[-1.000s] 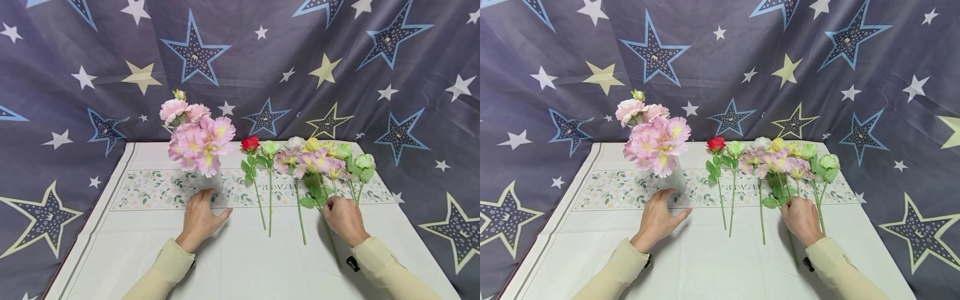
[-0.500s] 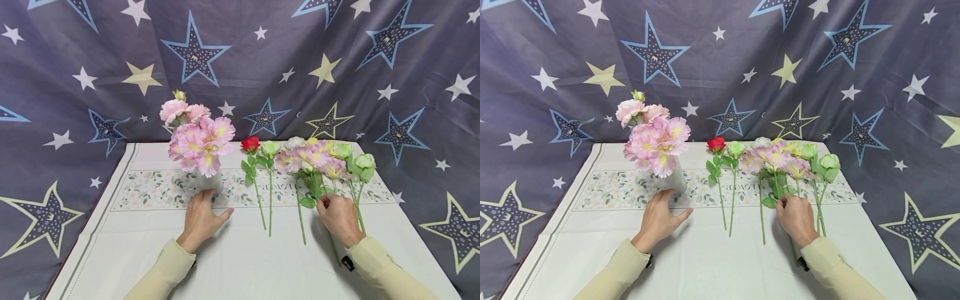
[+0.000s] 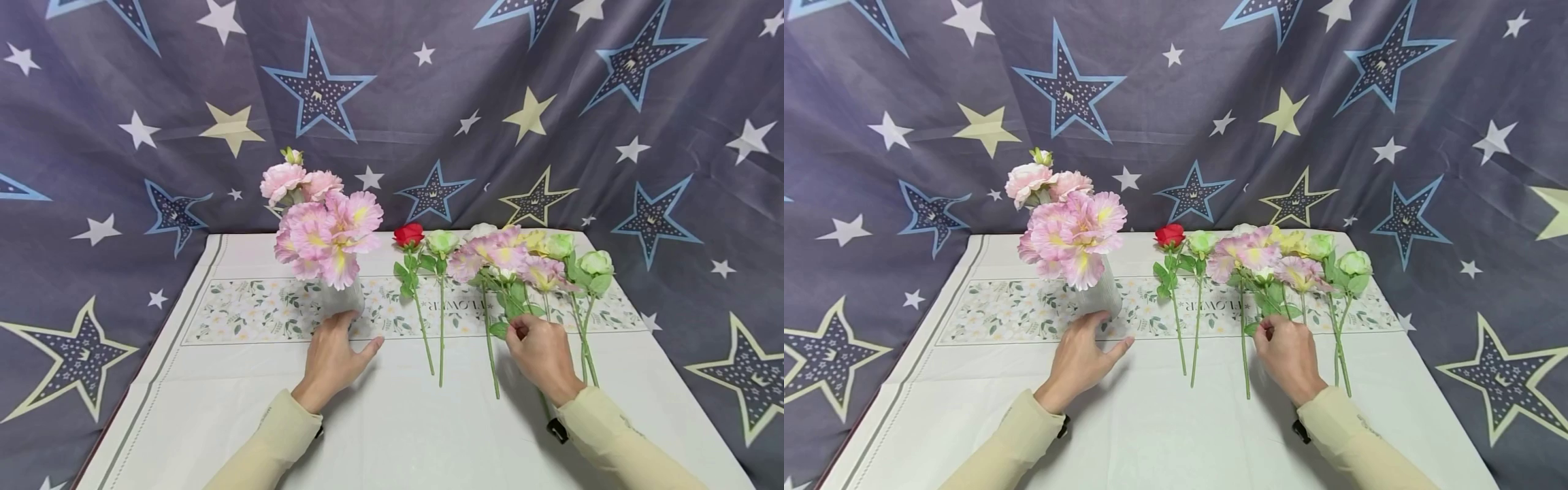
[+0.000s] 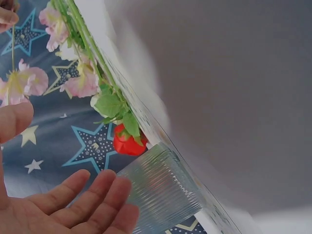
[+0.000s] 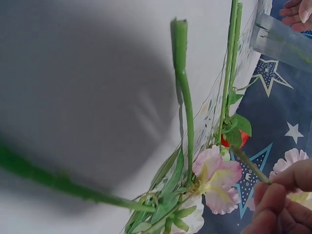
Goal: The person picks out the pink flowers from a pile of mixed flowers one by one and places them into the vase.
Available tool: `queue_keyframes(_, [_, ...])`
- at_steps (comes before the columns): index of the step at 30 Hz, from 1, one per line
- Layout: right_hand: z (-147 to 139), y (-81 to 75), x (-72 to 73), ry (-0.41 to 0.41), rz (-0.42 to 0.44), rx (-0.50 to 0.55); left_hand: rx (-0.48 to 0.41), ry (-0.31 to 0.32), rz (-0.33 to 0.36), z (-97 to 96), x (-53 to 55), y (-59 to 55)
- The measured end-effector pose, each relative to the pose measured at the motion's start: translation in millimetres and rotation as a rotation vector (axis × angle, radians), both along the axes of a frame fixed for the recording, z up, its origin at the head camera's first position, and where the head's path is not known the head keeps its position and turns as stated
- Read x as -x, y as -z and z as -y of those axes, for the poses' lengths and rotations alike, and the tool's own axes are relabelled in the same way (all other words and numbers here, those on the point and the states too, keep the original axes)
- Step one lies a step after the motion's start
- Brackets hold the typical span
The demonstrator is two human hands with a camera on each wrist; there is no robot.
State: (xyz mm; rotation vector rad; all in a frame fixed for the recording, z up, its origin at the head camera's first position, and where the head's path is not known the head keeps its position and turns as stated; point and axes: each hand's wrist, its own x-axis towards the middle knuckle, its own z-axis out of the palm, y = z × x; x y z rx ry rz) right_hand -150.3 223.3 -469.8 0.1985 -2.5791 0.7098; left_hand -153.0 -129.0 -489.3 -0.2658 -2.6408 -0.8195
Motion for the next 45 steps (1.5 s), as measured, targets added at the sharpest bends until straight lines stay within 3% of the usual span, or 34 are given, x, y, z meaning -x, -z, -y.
queue_keyframes(12, [15.1,3.4,-1.3,-0.039,-0.008,0.041,-0.002,0.039,0.022,-3.2,-0.6,2.0])
queue_keyframes(20, [25.7,3.9,-1.3,-0.083,-0.061,0.060,-0.023,0.037,0.041,-7.4,-1.0,-0.3])
queue_keyframes(27, [35.9,3.7,-3.3,-0.114,-0.033,0.094,-0.039,0.040,0.076,-12.4,-2.4,-2.3])
queue_keyframes(35, [47.5,3.2,-4.9,-0.114,-0.024,0.096,-0.047,0.053,0.066,-17.1,-2.7,-3.2])
queue_keyframes(45, [61.4,3.3,-5.1,-0.162,-0.074,0.104,-0.061,0.063,0.062,-21.3,-3.4,-1.9])
